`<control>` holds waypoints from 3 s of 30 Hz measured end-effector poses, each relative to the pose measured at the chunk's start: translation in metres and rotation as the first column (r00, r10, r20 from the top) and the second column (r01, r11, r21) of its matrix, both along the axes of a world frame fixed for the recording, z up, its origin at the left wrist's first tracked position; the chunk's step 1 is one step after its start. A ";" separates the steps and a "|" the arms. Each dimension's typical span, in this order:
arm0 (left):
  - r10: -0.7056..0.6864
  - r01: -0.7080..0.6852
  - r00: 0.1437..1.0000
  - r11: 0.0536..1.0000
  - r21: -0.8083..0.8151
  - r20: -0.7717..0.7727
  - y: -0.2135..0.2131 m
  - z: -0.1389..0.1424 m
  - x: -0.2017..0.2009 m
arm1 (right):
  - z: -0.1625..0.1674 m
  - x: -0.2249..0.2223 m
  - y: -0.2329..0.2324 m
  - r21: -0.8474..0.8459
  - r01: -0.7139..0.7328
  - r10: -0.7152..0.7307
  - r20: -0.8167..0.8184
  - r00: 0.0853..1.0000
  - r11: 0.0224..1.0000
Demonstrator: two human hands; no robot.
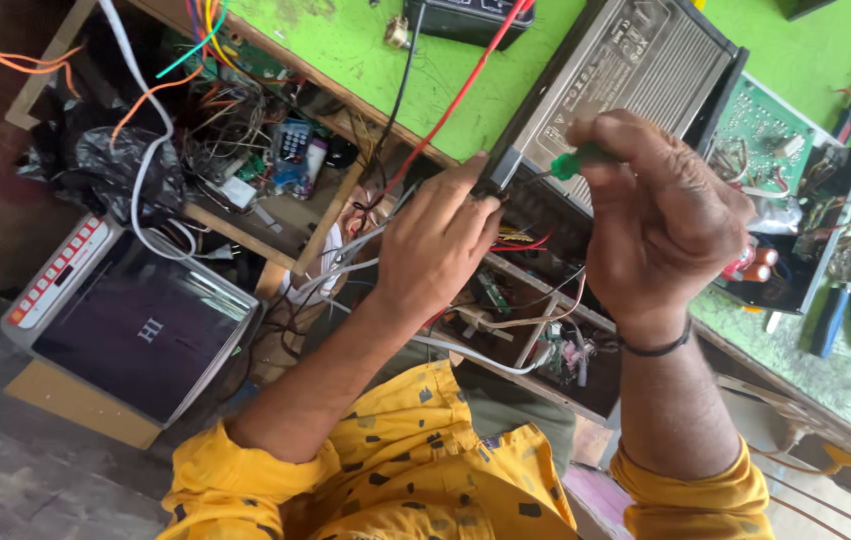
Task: The person works on an open electronic device, using a screwdriver to adjust internal components and wires. They then handle a separate metal chassis, connect wires, and use pliers to strip wire ends before placing the chassis on the workbench.
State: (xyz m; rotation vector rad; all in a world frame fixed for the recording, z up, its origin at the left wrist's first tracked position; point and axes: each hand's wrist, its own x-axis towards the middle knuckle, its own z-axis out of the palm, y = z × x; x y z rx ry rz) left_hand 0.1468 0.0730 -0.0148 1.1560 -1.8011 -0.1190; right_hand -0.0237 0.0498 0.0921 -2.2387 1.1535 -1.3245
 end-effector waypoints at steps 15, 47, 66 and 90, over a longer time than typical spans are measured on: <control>-0.074 0.080 0.995 0.992 0.093 -0.070 0.002 0.004 0.006 | -0.028 0.004 0.002 -0.003 -0.062 0.061 0.227 0.972 0.998; -0.337 0.359 0.904 0.933 0.039 -0.264 -0.004 0.009 0.031 | 0.014 0.009 0.027 0.646 0.350 -0.076 -0.413 0.908 0.678; -0.340 0.370 0.880 0.928 0.031 -0.332 0.002 0.006 0.049 | 0.024 0.030 0.034 0.197 0.023 0.151 -0.817 0.556 0.980; -0.282 0.384 0.835 0.914 0.132 -0.473 0.010 0.006 0.043 | 0.022 0.043 0.036 0.350 0.290 0.079 -0.748 0.659 0.891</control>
